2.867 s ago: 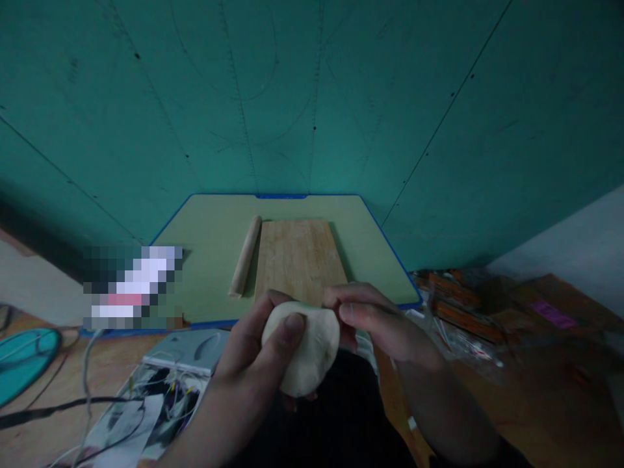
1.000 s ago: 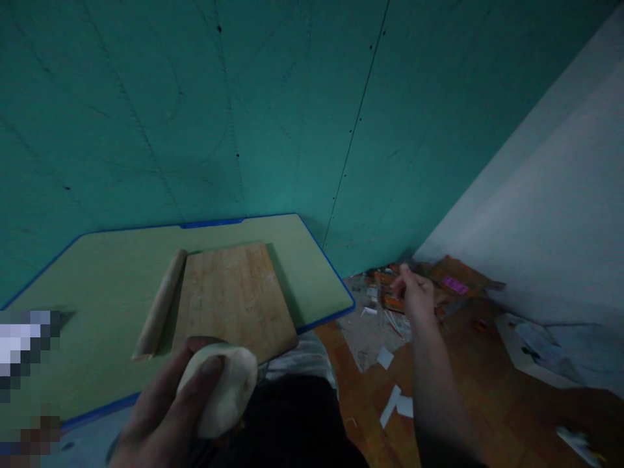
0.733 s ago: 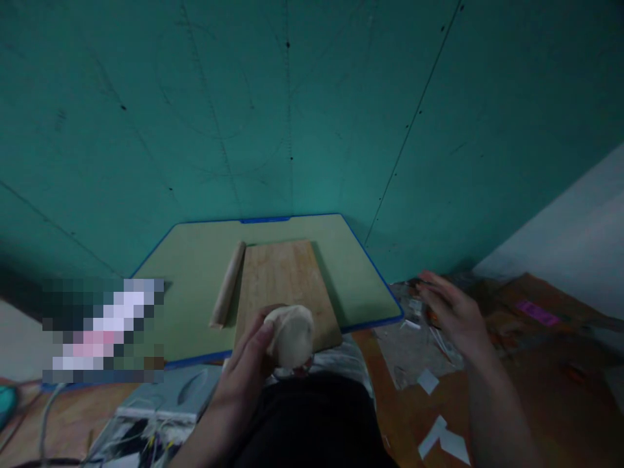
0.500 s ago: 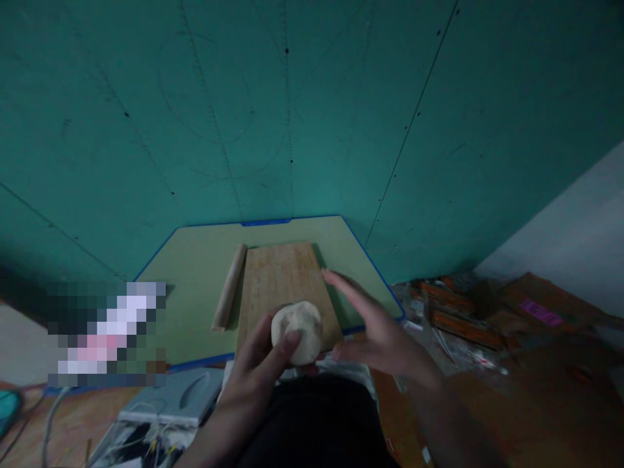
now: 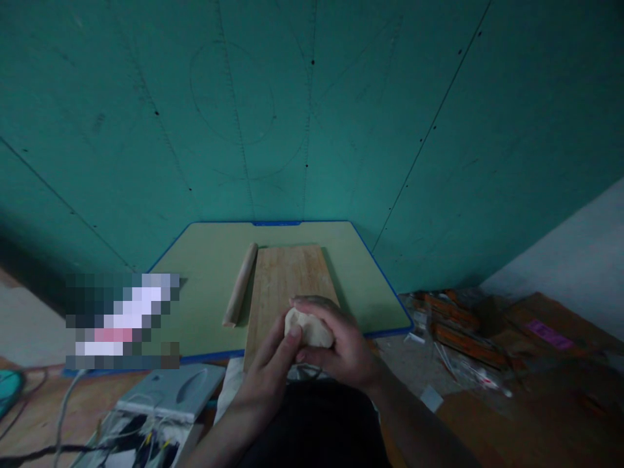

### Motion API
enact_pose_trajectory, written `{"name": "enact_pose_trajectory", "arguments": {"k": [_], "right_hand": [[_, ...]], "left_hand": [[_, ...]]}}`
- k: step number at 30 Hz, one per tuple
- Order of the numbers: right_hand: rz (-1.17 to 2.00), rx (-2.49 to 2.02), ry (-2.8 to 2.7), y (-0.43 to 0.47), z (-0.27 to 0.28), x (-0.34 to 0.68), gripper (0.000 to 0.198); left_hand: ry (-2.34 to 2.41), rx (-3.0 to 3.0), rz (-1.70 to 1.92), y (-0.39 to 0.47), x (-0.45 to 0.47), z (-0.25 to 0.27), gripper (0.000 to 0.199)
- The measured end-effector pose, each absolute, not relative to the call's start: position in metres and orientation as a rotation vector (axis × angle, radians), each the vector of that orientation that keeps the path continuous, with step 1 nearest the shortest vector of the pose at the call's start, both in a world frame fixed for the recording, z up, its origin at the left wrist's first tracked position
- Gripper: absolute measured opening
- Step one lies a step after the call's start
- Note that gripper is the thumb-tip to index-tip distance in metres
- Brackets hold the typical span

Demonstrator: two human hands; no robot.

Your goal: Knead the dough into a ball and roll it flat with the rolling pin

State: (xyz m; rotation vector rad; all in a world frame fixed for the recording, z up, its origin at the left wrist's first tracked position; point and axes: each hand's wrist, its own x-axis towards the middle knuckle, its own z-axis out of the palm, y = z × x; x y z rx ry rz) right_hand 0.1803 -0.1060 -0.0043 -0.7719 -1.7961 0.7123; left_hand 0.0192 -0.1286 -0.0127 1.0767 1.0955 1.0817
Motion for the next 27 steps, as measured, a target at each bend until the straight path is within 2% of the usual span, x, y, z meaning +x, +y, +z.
{"name": "enact_pose_trajectory", "arguments": {"k": [4, 8, 11, 14, 17, 20, 24, 27], "right_hand": [[0.658, -0.833, -1.696, -0.105, -0.001, 0.178, 0.033], [0.597, -0.879, -1.662, -0.107, 0.001, 0.174, 0.032], [0.626, -0.88, -1.596, -0.112, 0.002, 0.171, 0.033], [0.834, -0.828, -1.435, -0.115, 0.004, 0.169, 0.029], [1.18, -0.706, -1.271, -0.113, 0.003, 0.169, 0.045], [1.459, -0.651, -1.229, -0.108, 0.0, 0.169, 0.045], [1.509, -0.689, -1.225, -0.109, 0.0, 0.167, 0.043], [1.536, -0.675, -1.194, -0.114, 0.004, 0.163, 0.05]], "left_hand": [[0.974, 1.243, 1.073, -0.129, 0.019, -0.007, 0.059], [1.048, 1.538, 1.017, -0.122, 0.017, -0.001, 0.045], [1.127, 1.642, 1.049, -0.12, 0.016, -0.003, 0.042], [1.11, 1.718, 1.111, -0.117, 0.016, -0.004, 0.045], [1.061, 1.889, 1.146, -0.112, 0.013, -0.004, 0.049], [1.074, 2.023, 1.17, -0.106, 0.008, -0.002, 0.056], [1.069, 2.063, 1.132, -0.101, 0.0, 0.002, 0.07], [1.035, 2.114, 1.135, -0.099, -0.006, 0.004, 0.073]]}}
